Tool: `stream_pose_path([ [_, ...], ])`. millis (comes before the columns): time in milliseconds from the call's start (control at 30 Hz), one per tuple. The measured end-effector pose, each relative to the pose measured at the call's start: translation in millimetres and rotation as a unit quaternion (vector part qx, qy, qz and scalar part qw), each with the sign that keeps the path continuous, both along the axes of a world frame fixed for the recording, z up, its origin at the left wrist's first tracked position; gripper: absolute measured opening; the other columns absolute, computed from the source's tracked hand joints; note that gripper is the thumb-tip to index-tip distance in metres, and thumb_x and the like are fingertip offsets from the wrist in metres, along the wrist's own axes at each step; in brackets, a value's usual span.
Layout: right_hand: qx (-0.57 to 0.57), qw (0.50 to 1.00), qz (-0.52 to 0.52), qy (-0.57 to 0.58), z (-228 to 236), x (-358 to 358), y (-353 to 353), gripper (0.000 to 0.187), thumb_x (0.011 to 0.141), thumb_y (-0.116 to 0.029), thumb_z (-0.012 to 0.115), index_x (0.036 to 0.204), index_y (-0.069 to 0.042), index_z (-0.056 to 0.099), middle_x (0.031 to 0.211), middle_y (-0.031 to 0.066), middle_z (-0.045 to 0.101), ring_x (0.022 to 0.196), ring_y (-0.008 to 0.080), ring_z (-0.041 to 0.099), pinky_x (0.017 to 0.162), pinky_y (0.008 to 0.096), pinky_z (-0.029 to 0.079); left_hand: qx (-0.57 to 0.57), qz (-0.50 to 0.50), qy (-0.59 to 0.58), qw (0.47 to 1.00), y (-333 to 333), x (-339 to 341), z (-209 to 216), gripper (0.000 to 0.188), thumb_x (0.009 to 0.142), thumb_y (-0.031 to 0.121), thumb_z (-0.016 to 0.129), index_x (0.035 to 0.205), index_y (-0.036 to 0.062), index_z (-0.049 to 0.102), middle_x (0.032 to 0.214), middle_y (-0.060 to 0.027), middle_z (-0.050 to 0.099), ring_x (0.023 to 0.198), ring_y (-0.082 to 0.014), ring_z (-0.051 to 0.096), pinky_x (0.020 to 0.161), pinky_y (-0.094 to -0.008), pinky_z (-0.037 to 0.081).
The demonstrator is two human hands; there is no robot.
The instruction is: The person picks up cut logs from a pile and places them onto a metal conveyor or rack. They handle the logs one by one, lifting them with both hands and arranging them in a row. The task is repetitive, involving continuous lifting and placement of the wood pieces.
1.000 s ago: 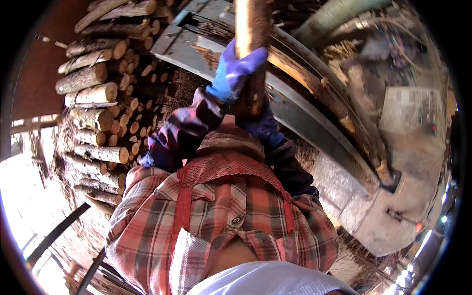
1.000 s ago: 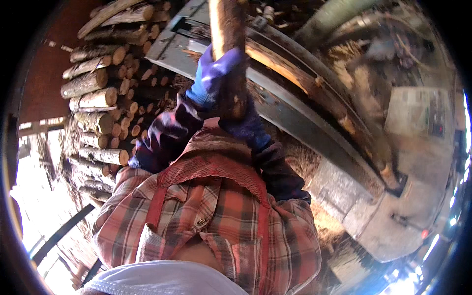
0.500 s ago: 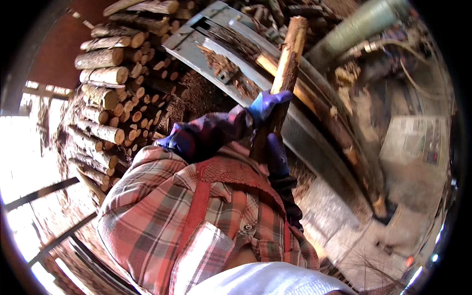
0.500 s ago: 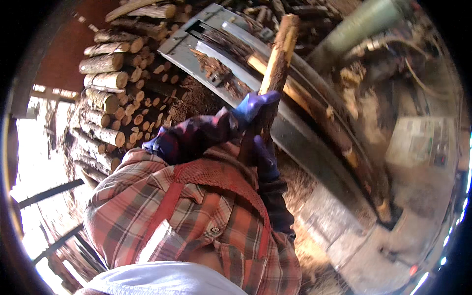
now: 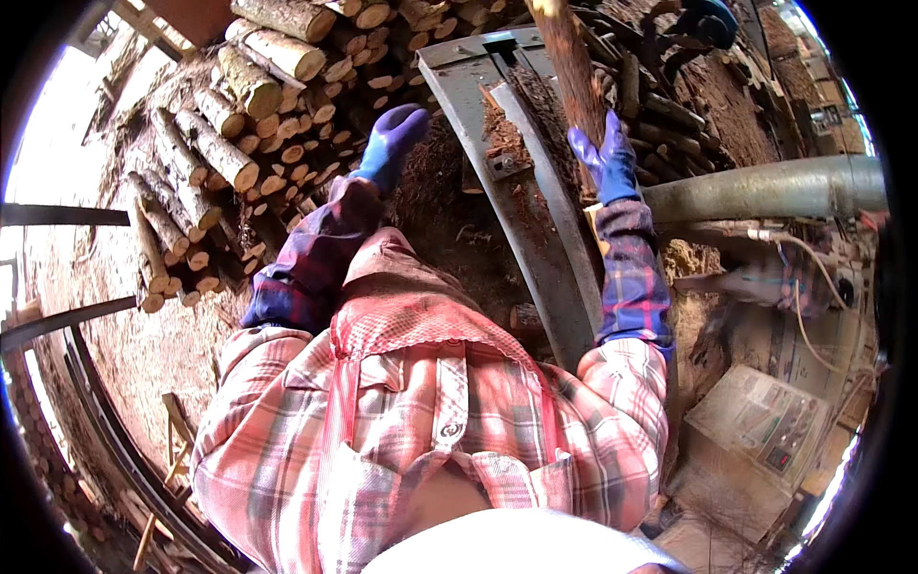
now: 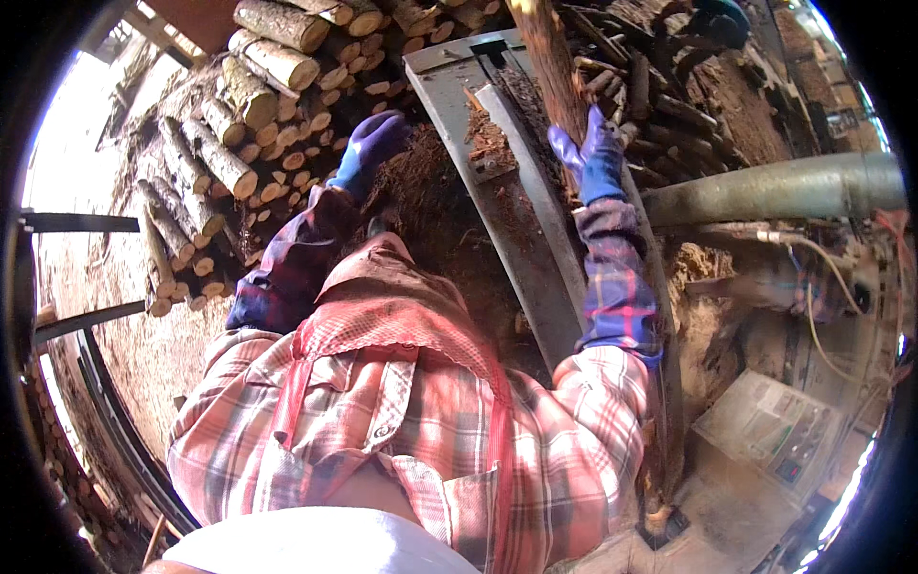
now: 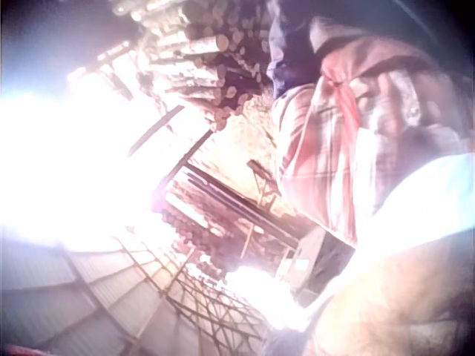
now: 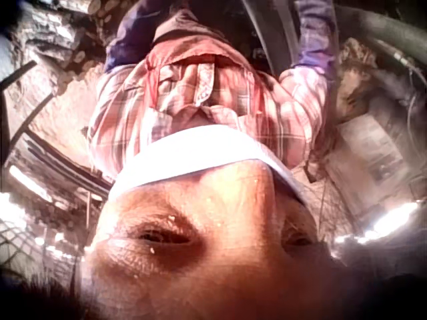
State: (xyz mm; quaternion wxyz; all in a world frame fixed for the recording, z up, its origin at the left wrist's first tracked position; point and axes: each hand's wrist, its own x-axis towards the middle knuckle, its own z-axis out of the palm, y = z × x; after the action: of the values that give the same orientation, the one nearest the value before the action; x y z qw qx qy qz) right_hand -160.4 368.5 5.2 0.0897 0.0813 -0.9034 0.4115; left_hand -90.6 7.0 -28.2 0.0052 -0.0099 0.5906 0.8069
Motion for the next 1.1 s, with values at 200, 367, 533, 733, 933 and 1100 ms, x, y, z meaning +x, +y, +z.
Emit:
stream_pose_path([
  [200, 0.322, 0.946, -0.001, 0.044, -64.3, 22.6, 53.1, 0.084, 0.076, -0.051, 0.069, 0.138, -0.002, 0.039, 0.123, 0.0278, 0.056, 0.11, 0.0414, 0.057, 0.096, 0.0467, 0.045, 0.024, 0.018, -0.159, 0.987, -54.4, 32.7, -93.6, 0.026, 0.088, 0.031, 0.062, 0.086, 0.0047, 0.062, 0.071, 0.0029, 0.054, 0.061, -0.0108, 0.047, 0.053, -0.0283, 0.038],
  [367, 0.336, 0.936, -0.02, -0.104, -30.3, 49.7, 53.8, 0.086, 0.073, -0.052, 0.069, 0.14, -0.008, 0.037, 0.125, 0.0287, 0.053, 0.113, 0.0433, 0.055, 0.095, 0.0499, 0.045, -0.125, 0.016, -0.171, 0.977, -81.9, 29.2, -142.1, 0.024, 0.087, 0.028, 0.063, 0.073, 0.0084, 0.06, 0.063, 0.0026, 0.051, 0.058, -0.0107, 0.045, 0.05, -0.0296, 0.036],
  [533, 0.215, 0.971, -0.057, 0.083, 28.9, 4.0, -35.2, 0.081, 0.071, -0.044, 0.077, 0.134, -0.003, 0.045, 0.123, 0.0253, 0.055, 0.11, 0.0384, 0.056, 0.092, 0.0452, 0.047, -0.076, 0.002, -0.271, 0.96, -101.3, 0.5, -153.1, 0.026, 0.087, 0.027, 0.061, 0.089, 0.0027, 0.069, 0.075, 0.0003, 0.062, 0.067, -0.0101, 0.052, 0.06, -0.0269, 0.043],
  [733, 0.129, 0.967, 0.199, 0.093, 20.6, -150.5, -301.9, 0.084, 0.071, -0.037, 0.077, 0.139, -0.01, 0.037, 0.129, 0.0183, 0.051, 0.114, 0.0369, 0.054, 0.094, 0.046, 0.045, -0.034, 0.001, -0.245, 0.969, -145.6, -31.3, -143.5, 0.029, 0.09, 0.027, 0.062, 0.104, 0.0015, 0.065, 0.087, -0.0015, 0.064, 0.077, -0.0102, 0.056, 0.069, -0.0258, 0.047],
  [933, 0.386, 0.909, 0.159, -0.001, 1.8, -273.0, -504.9, 0.098, 0.07, -0.037, 0.074, 0.147, -0.02, 0.016, 0.141, 0.0151, 0.04, 0.13, 0.0347, 0.041, 0.102, 0.0493, 0.041, 0.077, 0.175, -0.266, 0.945, -206.2, -4.1, -131.2, 0.02, 0.09, 0.022, 0.063, 0.091, 0.0034, 0.067, 0.075, 0.0029, 0.058, 0.067, -0.0068, 0.051, 0.06, -0.0233, 0.043],
  [1100, 0.378, 0.906, 0.185, -0.029, -20.2, -320.9, -518.0, 0.077, 0.073, -0.037, 0.073, 0.138, -0.014, 0.039, 0.111, 0.014, 0.063, 0.101, 0.0304, 0.063, 0.081, 0.0441, 0.052, 0.135, 0.186, -0.239, 0.944, -229.4, -0.6, -113.6, 0.017, 0.09, 0.022, 0.059, 0.081, 0.0077, 0.06, 0.071, 0.0052, 0.053, 0.064, -0.0051, 0.047, 0.057, -0.0223, 0.039],
])
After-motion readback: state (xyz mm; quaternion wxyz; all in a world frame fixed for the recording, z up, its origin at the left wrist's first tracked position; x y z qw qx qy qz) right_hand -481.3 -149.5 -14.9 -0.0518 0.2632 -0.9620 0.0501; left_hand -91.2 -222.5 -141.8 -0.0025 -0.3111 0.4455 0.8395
